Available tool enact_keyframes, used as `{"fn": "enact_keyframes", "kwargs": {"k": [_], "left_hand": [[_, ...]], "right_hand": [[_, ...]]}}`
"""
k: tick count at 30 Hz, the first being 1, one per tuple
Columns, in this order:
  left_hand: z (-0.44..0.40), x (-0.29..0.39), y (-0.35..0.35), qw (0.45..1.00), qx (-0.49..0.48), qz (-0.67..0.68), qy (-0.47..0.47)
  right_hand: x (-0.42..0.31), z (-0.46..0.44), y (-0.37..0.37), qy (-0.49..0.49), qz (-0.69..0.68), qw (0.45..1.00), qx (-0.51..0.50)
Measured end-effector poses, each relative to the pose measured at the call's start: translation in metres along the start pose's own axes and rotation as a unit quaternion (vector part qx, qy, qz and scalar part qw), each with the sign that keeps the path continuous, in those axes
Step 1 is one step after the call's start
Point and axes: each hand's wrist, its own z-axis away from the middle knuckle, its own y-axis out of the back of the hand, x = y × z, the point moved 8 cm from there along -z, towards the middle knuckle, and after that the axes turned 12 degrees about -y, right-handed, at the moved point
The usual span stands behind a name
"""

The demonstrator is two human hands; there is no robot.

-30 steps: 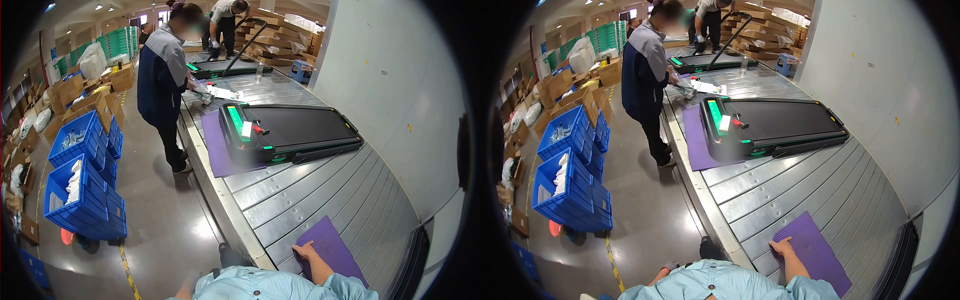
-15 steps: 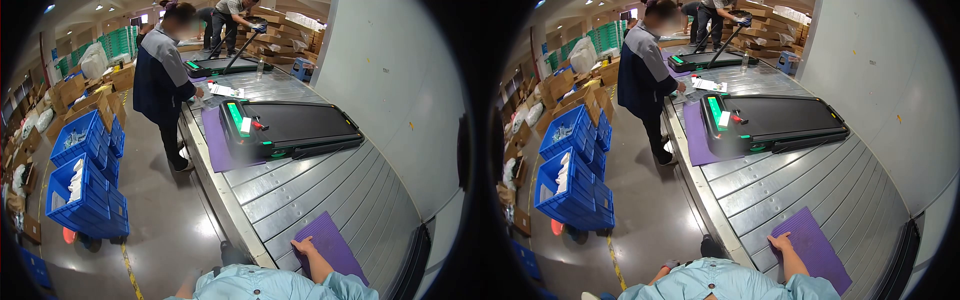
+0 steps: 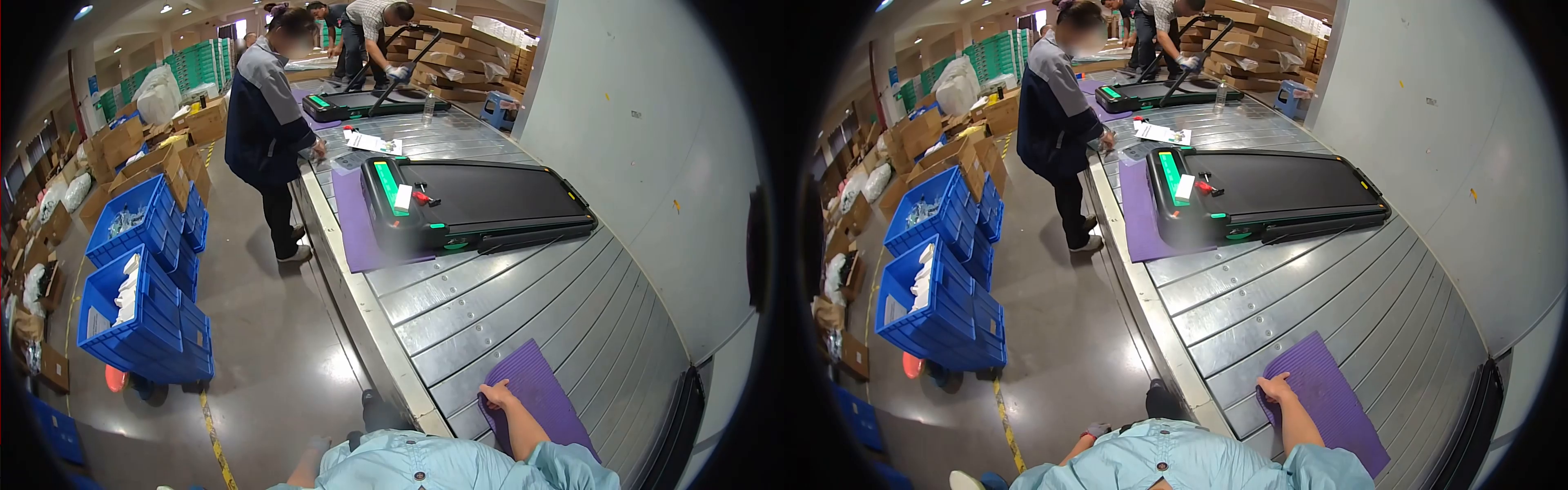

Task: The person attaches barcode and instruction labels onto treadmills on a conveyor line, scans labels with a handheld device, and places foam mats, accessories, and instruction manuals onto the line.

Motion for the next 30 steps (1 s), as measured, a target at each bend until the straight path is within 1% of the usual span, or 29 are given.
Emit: {"fn": "enact_keyframes", "kwargs": {"k": [2,7,10,13,15,18,19,21,22,23,26,27,30], "left_hand": [[0.011,0.018,0.004,0.998,-0.019,-0.041,-0.033],[0.022,0.026,0.006,0.999,-0.024,-0.042,-0.02],[0.024,0.015,0.003,0.994,0.013,0.097,0.051],[0.022,0.015,0.003,0.992,0.022,0.112,0.047],[0.019,0.007,-0.003,0.991,0.026,0.121,0.046],[0.0,-0.001,-0.012,0.992,0.059,0.011,-0.114],[0.008,0.011,-0.006,0.992,0.059,0.011,-0.114],[0.023,0.02,-0.001,0.991,0.044,0.123,-0.003],[0.03,0.02,-0.003,0.982,0.036,0.179,0.053],[0.028,0.016,-0.005,0.982,0.036,0.178,0.053],[0.015,-0.003,-0.017,0.991,0.02,0.116,0.057],[0.015,-0.005,-0.018,0.991,0.02,0.116,0.057],[0.013,0.008,-0.017,0.996,0.014,-0.062,-0.06]], "right_hand": [[0.0,0.0,0.0,0.003,-0.004,1.0,-0.008],[-0.005,0.01,0.002,0.017,0.024,0.999,0.034],[-0.005,0.013,0.003,0.008,0.047,0.998,0.05],[-0.005,0.01,0.001,0.012,0.041,0.999,0.034],[-0.005,0.008,0.001,0.019,0.036,0.998,0.042],[-0.006,0.006,0.001,0.033,0.025,0.998,0.056],[-0.005,0.003,0.0,0.033,0.023,0.998,0.055],[-0.004,-0.001,-0.001,0.034,0.019,0.998,0.052],[-0.003,-0.001,-0.001,0.034,0.019,0.998,0.052],[-0.004,0.0,-0.001,0.032,0.012,0.998,0.044],[-0.005,0.001,-0.001,0.029,-0.001,0.999,0.027],[-0.004,-0.001,-0.002,0.025,-0.009,1.0,0.015],[-0.002,-0.009,-0.005,0.017,-0.025,0.999,-0.011]]}}
